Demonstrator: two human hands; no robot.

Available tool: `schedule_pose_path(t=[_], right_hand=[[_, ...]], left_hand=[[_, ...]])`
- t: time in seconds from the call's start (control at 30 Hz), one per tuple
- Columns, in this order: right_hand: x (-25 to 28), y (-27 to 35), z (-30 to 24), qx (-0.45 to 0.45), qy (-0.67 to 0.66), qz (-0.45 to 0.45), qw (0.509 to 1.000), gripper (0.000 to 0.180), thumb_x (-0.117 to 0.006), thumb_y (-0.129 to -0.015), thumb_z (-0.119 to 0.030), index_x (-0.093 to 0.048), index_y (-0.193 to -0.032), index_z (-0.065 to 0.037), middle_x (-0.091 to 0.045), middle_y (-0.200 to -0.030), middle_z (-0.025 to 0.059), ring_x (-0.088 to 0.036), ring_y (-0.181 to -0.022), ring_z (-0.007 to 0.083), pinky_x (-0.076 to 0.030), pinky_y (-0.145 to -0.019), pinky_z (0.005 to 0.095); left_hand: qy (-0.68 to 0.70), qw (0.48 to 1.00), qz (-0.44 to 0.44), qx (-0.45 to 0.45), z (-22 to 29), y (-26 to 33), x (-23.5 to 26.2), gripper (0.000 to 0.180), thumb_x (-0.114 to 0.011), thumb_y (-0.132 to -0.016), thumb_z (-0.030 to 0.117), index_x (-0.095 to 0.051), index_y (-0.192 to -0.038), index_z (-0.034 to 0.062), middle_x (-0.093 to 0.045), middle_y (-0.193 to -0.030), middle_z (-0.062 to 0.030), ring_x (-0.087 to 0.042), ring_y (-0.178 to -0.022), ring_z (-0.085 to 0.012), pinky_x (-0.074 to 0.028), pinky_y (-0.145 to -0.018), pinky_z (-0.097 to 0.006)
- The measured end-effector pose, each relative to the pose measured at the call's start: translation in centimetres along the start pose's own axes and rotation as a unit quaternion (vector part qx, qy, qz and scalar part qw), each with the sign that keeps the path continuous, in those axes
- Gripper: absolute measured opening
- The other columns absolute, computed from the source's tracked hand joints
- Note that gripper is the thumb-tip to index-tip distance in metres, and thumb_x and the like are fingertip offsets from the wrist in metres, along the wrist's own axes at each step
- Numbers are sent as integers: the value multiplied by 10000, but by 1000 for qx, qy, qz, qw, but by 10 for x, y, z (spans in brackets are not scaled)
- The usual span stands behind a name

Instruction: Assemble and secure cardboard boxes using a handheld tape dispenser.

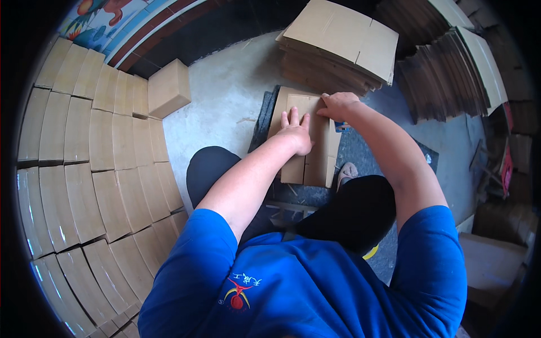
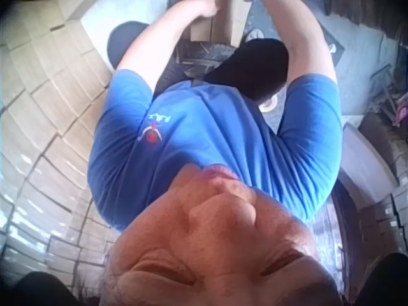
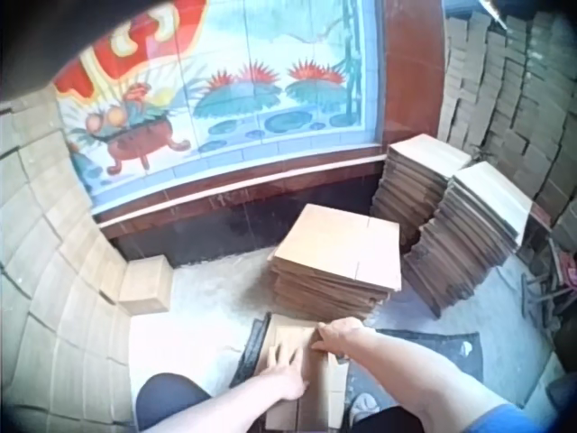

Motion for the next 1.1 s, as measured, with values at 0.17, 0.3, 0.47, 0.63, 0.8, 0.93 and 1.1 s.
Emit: schedule_pose_path(t=[0.17,0.3,0.47,0.63,0.8,0.93,1.1], right_hand=[[-3,3,-8,-21,-38,11,999,629,-572,-890,-561,-518,-1298,-85,-686,-1119,171,-652,-1064,340,-518,-895,445],[-13,6,-1,-36,-101,34,994,650,-588,-876,-565,-484,-1348,-130,-684,-1113,189,-651,-1051,353,-518,-875,448],[-10,9,6,-37,-121,57,990,656,-621,-858,-547,-512,-1311,-85,-694,-1109,163,-659,-1055,328,-522,-887,424],[8,33,40,-74,-74,76,992,411,-692,-822,-440,-709,-1041,-92,-716,-1020,151,-678,-982,318,-534,-854,418],[45,95,78,-70,-306,217,924,296,-710,-830,-287,-737,-1024,-65,-717,-875,114,-700,-821,232,-548,-752,349],[51,128,75,-8,-512,276,813,230,-726,-839,-213,-732,-981,-32,-658,-814,-8,-578,-757,60,-492,-720,247],[34,121,65,27,-551,282,785,222,-731,-842,-190,-729,-995,-30,-660,-825,-21,-576,-774,57,-486,-719,243]], left_hand=[[-120,985,-124,30,10,-10,22,865,-478,-963,491,18,-1571,127,110,-1595,-265,-107,-1468,-469,-176,-1193,-466],[-225,947,-222,-62,17,-12,43,833,-447,-973,499,4,-1573,138,87,-1591,-283,-163,-1449,-490,-215,-1178,-488],[-143,975,-166,-23,6,-9,35,823,-467,-977,471,-17,-1571,122,70,-1591,-286,-153,-1450,-491,-217,-1178,-501],[-90,988,-122,-20,1,5,40,763,-479,-992,379,-53,-1572,126,66,-1606,-246,-133,-1467,-455,-247,-1175,-492],[76,994,-24,-71,-21,-3,50,607,-480,-995,340,-295,-1509,76,-262,-1545,-229,-300,-1415,-416,-323,-1129,-486],[648,760,16,-54,-26,-29,52,575,-433,-1010,516,-537,-1292,26,-581,-1202,-117,-581,-1041,-208,-464,-952,-381],[825,524,-131,-167,-16,-26,58,632,-326,-1008,605,-576,-1167,46,-618,-1018,-50,-570,-950,-165,-476,-881,-338]])
Point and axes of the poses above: each hand's wrist, its own y-axis away from the middle knuckle, its own x-axis out of the back of the hand, z = x × y, the point moved 3 cm from there along -y, towards the middle knuckle
